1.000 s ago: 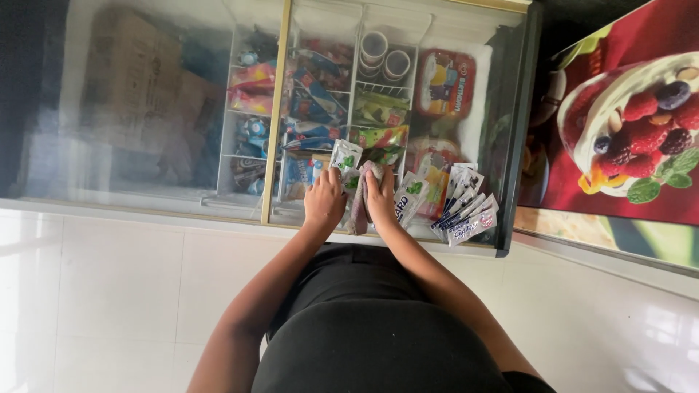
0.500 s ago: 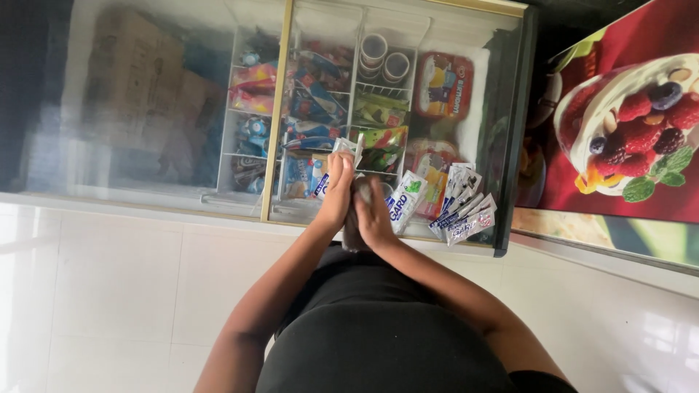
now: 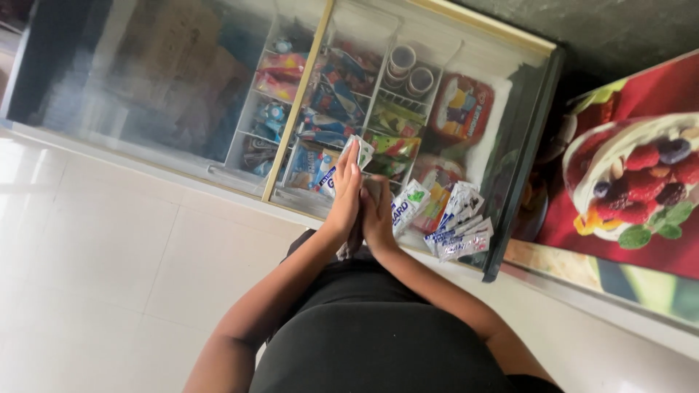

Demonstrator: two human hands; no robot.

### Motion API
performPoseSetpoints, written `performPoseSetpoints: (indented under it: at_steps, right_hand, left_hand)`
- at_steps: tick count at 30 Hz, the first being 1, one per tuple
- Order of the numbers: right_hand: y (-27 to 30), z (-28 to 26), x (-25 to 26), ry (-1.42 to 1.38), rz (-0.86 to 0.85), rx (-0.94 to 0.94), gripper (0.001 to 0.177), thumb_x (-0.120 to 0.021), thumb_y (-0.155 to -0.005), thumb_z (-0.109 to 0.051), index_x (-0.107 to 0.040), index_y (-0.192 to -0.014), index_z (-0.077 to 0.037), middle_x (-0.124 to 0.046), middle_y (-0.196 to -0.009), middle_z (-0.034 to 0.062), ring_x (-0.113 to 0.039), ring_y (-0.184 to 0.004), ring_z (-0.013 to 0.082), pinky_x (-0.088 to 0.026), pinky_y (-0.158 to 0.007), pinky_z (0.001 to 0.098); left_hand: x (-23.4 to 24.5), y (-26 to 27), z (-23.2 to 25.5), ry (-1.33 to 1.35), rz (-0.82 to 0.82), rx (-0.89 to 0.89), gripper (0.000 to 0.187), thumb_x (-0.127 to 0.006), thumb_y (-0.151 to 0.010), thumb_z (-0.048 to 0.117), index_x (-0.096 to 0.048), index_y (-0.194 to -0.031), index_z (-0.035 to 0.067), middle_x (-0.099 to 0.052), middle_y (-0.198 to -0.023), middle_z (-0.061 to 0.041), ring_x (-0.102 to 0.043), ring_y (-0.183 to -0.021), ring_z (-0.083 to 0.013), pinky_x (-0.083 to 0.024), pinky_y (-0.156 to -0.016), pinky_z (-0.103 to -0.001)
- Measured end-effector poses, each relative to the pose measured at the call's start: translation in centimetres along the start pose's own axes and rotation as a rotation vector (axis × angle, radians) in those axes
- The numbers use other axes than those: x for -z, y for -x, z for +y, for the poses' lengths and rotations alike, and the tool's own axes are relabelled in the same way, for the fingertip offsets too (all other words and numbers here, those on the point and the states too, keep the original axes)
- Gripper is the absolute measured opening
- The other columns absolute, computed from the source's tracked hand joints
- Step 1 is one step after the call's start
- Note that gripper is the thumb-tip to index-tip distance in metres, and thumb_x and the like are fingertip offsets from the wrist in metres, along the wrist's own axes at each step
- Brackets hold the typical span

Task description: Wiping down small merchandise packets with a cloth before restocking them.

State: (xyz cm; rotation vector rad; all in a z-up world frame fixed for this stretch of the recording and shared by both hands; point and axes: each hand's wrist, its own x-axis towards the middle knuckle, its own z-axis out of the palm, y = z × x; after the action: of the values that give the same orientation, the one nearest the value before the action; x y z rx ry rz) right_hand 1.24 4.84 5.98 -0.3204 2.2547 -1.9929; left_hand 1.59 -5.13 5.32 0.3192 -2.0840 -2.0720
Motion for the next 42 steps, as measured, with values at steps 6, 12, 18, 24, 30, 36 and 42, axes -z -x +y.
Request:
performPoseSetpoints:
  at_steps: [6, 12, 18, 24, 30, 36, 42]
  right_hand:
    - [-6.2, -0.2, 0.9, -0.030, 0.067, 0.111, 0.031, -0.049, -0.109, -0.033, -0.053, -0.121, -0.005, -0.056, -0.112, 0.0120, -0.056, -0.101, 0.0254, -0.049, -0.092, 0.0411]
    - [-1.9, -3.0, -2.2, -0.145, -0.116, -0.258, 0.041, -0.044, -0.100, -0.040, -0.049, -0.131, -0.013, -0.061, -0.114, 0.0108, -0.060, -0.091, 0.0262, -0.050, -0.078, 0.0410]
    - [-3.1, 3.4, -2.1, -0.199, -0.215, 0.098, 0.032, -0.050, -0.109, -0.035, -0.052, -0.126, -0.008, -0.060, -0.115, 0.0144, -0.061, -0.100, 0.0247, -0.053, -0.085, 0.0370]
    - [-5.7, -1.0, -1.9, -0.044, -0.019, 0.063, 0.035, -0.048, -0.104, -0.031, -0.047, -0.129, -0.007, -0.061, -0.115, 0.0134, -0.065, -0.097, 0.0250, -0.053, -0.079, 0.0395]
    - [-0.2, 1.1, -1.3, -0.071, -0.529, 0.174, 0.032, -0.050, -0.106, -0.031, -0.053, -0.124, -0.005, -0.060, -0.112, 0.0131, -0.058, -0.103, 0.0243, -0.048, -0.091, 0.0403]
    - [-5.5, 1.9, -0.2, -0.131, -0.209, -0.022, 0.034, -0.049, -0.106, -0.035, -0.054, -0.117, -0.004, -0.057, -0.107, 0.0091, -0.056, -0.097, 0.0205, -0.048, -0.089, 0.0353]
    - [-3.5, -4.6, -1.0, -0.148, -0.197, 0.191, 0.034, -0.042, -0.107, -0.032, -0.053, -0.124, -0.006, -0.053, -0.118, 0.0082, -0.055, -0.108, 0.0193, -0.044, -0.097, 0.0336]
  left_hand:
    - [-1.4, 2.5, 2.8, 0.252, -0.080, 0.019, 0.070, -0.035, -0.111, 0.047, -0.018, -0.165, 0.007, -0.019, -0.172, -0.016, -0.016, -0.160, -0.0292, -0.011, -0.129, -0.041]
    - [2.1, 1.2, 2.5, 0.362, 0.072, 0.124, 0.073, -0.036, -0.106, 0.048, -0.015, -0.165, 0.009, -0.013, -0.173, -0.010, -0.010, -0.159, -0.0253, -0.010, -0.126, -0.039]
    - [1.0, 1.4, 4.5, 0.480, 0.081, 0.240, 0.077, -0.028, -0.111, 0.056, -0.036, -0.157, -0.005, -0.038, -0.158, -0.030, -0.034, -0.146, -0.0415, -0.026, -0.120, -0.044]
    - [-0.1, 1.7, -1.5, 0.272, 0.076, 0.068, 0.071, -0.038, -0.108, 0.044, -0.011, -0.164, 0.009, -0.013, -0.173, -0.013, -0.010, -0.160, -0.0251, -0.011, -0.126, -0.038]
    - [5.4, 1.1, 1.0, 0.444, 0.380, 0.135, 0.052, -0.048, -0.105, 0.032, -0.031, -0.149, 0.011, -0.034, -0.160, -0.012, -0.030, -0.148, -0.0224, -0.023, -0.121, -0.036]
    - [7.0, 3.4, 1.7, 0.884, 0.280, 0.257, 0.022, -0.053, -0.109, 0.028, -0.050, -0.117, 0.009, -0.061, -0.101, -0.009, -0.060, -0.088, -0.0181, -0.052, -0.076, -0.034]
    - [2.8, 3.0, 2.1, 0.448, 0.251, 0.153, 0.023, -0.052, -0.107, 0.022, -0.048, -0.129, 0.015, -0.061, -0.102, -0.004, -0.058, -0.090, -0.0099, -0.049, -0.077, -0.025]
